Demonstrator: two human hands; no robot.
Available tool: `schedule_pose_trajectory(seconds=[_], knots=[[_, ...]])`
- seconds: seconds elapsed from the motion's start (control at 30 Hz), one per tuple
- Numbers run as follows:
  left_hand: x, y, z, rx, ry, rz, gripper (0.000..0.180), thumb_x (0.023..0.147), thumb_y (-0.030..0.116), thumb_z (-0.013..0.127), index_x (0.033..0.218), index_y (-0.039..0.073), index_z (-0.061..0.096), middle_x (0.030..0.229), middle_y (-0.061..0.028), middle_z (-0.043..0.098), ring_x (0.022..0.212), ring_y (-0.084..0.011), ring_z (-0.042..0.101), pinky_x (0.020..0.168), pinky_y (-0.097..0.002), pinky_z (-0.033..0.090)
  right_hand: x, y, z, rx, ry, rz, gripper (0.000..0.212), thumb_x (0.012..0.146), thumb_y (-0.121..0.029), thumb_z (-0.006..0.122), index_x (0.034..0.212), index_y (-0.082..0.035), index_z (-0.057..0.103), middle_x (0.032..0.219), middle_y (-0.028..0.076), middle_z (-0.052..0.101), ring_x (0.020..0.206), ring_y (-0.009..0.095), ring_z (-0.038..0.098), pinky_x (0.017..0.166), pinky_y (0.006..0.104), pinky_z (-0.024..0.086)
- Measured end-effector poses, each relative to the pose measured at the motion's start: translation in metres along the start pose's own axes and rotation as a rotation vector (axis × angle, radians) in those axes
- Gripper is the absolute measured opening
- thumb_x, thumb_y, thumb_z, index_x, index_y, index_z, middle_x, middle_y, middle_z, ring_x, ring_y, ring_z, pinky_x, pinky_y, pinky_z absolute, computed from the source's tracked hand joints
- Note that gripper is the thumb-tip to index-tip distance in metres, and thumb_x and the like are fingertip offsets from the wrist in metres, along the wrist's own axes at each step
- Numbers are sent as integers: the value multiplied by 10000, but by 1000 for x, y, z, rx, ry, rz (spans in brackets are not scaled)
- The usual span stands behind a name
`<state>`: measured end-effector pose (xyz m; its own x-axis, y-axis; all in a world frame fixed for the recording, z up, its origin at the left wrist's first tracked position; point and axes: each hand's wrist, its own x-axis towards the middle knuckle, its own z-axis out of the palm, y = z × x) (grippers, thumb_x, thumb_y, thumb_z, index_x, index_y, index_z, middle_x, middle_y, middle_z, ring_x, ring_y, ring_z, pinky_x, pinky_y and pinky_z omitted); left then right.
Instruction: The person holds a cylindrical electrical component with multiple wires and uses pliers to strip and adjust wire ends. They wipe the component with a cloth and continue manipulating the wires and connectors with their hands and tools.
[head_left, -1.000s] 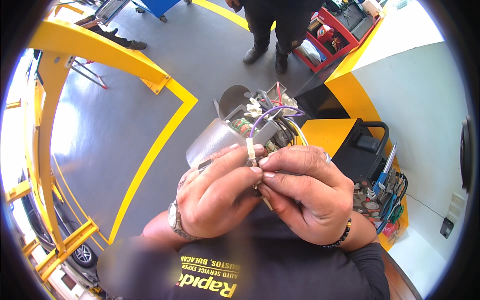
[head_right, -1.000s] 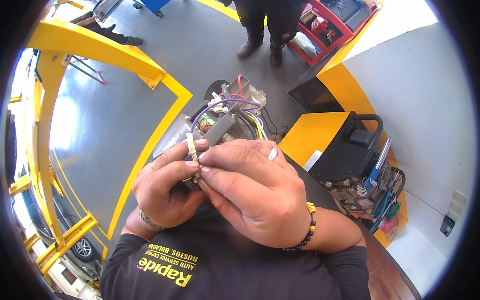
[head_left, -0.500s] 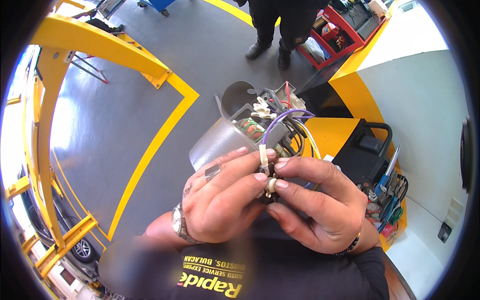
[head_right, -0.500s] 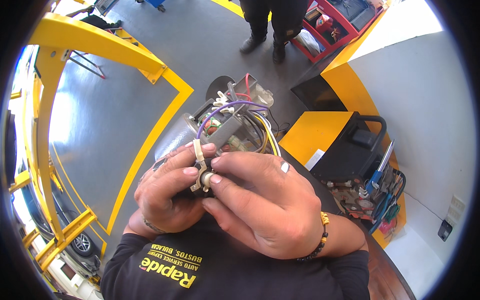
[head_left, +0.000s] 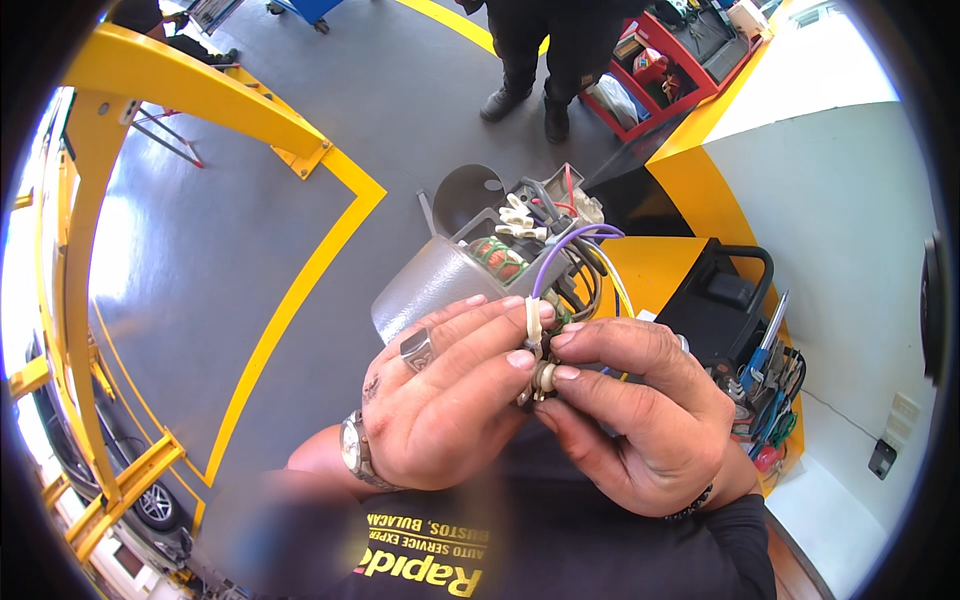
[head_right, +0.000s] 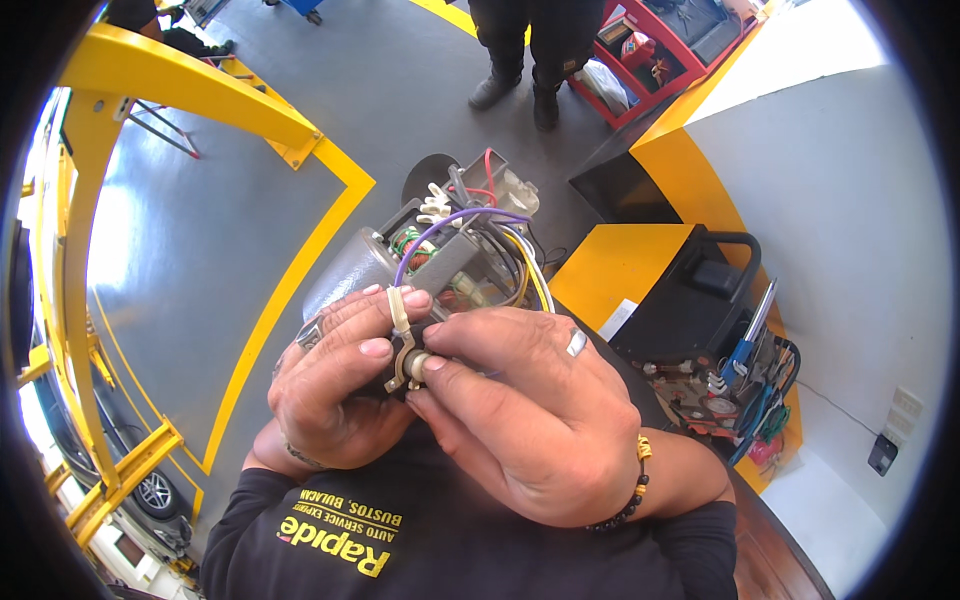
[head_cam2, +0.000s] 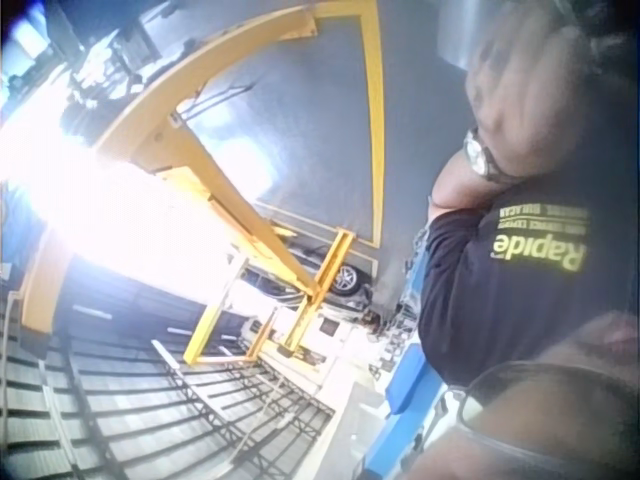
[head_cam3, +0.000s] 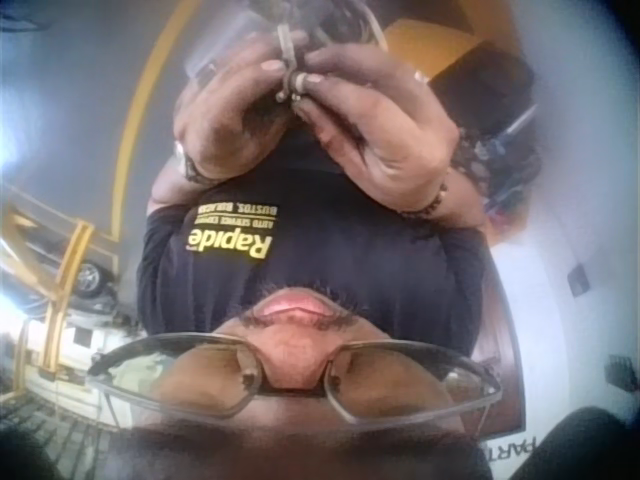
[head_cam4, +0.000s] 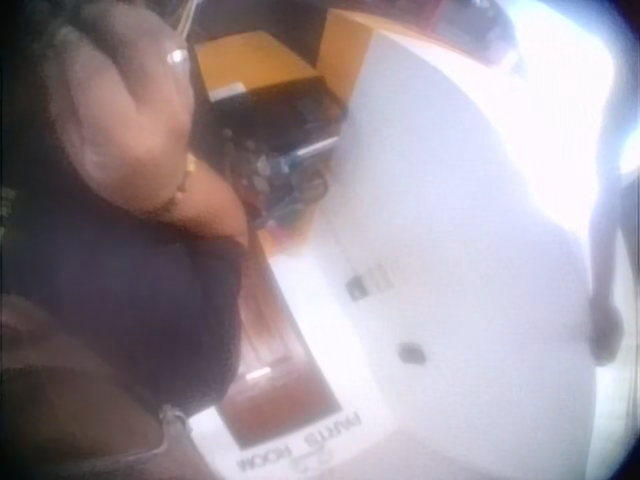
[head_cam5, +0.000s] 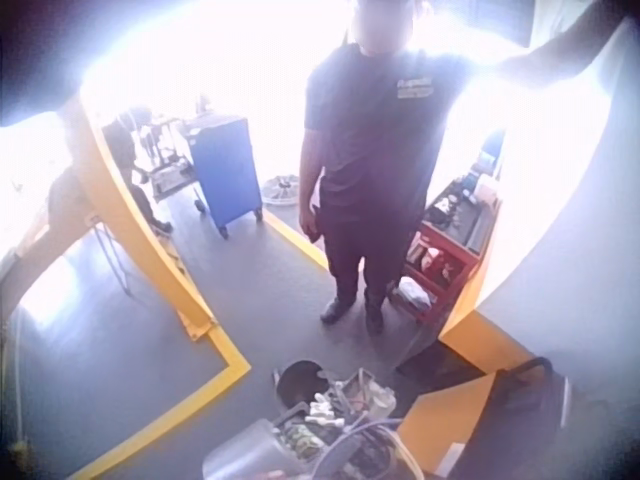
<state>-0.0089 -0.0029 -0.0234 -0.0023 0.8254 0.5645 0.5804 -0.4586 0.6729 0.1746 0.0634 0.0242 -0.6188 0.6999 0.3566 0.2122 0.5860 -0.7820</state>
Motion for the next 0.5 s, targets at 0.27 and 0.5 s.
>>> schedule_pose_trajectory(seconds=[0.27,0.5], knots=[[5,4,-9,11,-167,-49,685,806,128,912,1290,85,429,1135,-266,740,983,-371,770,925,-471,603,-5,4,5,16,49,-14,306,676,57,856,956,54,733,1005,181,710,883,300,737,754,359,586],[0,4,-9,-31,-179,-74,692,802,94,907,1313,84,440,1179,-298,717,1034,-383,756,968,-487,583,-6,4,4,49,54,25,290,691,46,858,953,37,733,1000,173,708,872,299,735,741,357,595]])
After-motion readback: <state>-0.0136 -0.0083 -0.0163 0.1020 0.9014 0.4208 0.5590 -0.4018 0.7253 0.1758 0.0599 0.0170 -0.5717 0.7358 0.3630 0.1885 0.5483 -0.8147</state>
